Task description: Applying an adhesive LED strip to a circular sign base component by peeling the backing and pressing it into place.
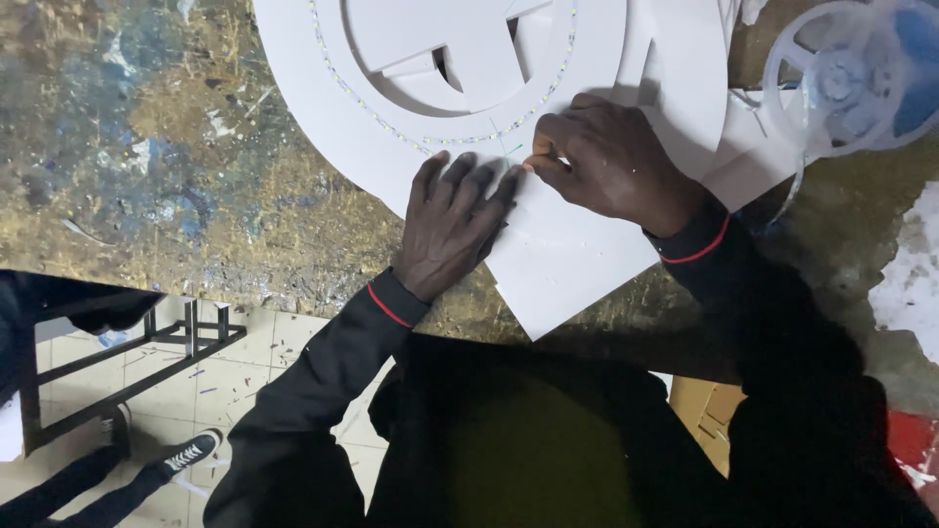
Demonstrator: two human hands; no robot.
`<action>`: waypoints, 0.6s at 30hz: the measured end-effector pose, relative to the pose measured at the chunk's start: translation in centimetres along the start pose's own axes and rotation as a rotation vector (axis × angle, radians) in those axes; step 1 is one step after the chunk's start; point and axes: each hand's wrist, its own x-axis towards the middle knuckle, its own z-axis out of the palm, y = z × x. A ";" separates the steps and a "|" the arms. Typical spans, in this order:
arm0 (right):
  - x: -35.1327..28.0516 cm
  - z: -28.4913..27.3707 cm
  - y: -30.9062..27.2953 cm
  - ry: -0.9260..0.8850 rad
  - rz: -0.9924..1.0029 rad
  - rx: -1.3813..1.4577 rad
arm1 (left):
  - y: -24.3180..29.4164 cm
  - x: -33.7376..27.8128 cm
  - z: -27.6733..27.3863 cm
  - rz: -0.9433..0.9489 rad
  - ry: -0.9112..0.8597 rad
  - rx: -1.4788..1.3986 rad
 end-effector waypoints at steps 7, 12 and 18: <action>-0.4 -1.0 -1.2 0.043 -0.055 0.100 | -1.3 -0.7 0.5 0.100 0.054 -0.025; 0.0 -3.3 -3.6 -0.170 0.064 0.211 | -4.9 -5.5 1.9 0.169 0.124 -0.125; -0.1 -2.7 -5.4 -0.193 0.071 0.299 | -7.4 -6.6 -1.8 0.160 0.224 -0.124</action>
